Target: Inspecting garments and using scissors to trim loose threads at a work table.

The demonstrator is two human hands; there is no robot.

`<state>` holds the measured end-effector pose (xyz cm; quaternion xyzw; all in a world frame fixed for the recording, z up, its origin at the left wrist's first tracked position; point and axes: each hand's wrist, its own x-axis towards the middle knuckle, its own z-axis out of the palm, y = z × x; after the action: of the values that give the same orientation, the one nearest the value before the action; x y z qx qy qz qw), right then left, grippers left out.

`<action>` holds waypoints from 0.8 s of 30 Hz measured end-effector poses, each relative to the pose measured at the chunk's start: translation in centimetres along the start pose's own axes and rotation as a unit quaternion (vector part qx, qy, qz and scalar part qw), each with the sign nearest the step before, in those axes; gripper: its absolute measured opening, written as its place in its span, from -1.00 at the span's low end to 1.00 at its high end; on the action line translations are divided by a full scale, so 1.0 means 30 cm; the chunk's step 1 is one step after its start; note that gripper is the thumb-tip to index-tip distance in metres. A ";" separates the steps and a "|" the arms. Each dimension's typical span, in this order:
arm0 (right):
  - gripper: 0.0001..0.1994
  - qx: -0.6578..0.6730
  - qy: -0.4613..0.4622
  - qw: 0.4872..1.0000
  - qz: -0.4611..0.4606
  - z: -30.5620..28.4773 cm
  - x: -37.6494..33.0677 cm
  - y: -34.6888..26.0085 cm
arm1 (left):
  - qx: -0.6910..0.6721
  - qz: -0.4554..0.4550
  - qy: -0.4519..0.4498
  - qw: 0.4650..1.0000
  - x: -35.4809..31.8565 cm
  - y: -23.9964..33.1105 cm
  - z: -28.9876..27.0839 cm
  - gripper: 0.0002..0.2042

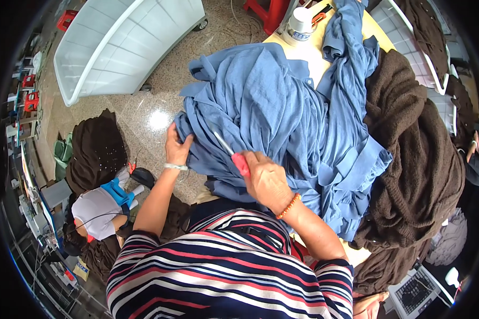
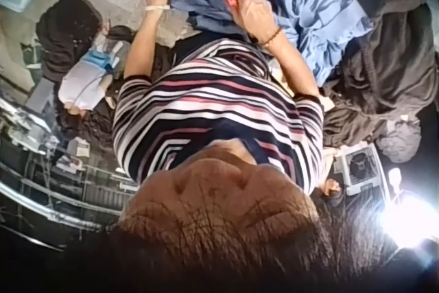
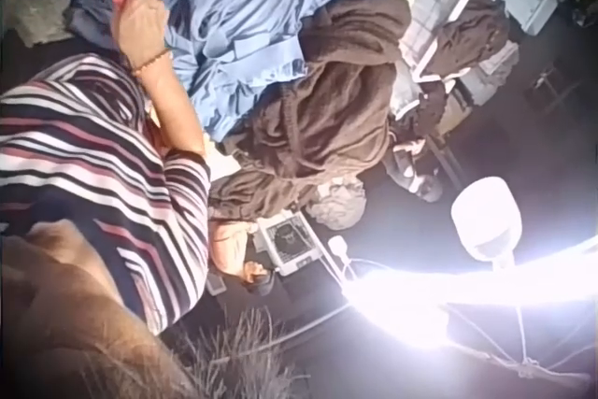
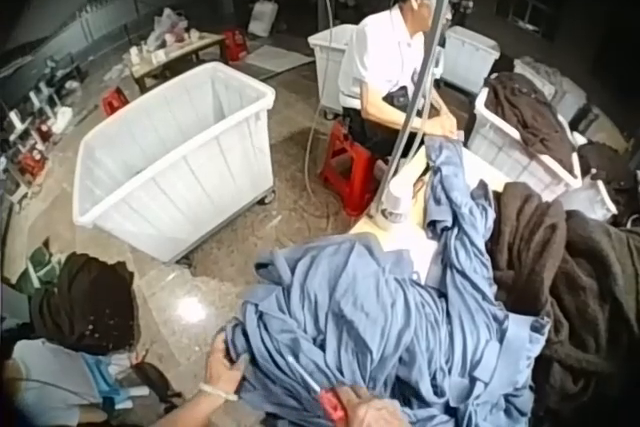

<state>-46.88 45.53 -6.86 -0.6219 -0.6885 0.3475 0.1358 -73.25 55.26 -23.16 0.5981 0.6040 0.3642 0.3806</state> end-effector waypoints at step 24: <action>-0.58 0.073 -0.042 0.996 0.021 -0.025 -0.189 0.102 | 0.330 0.165 -0.445 0.816 0.191 0.321 -0.292 -0.74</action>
<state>-43.00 40.32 -6.91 -0.6100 -0.6531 0.4249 0.1445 -76.79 61.31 -10.79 0.8755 0.3446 -0.1049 0.3220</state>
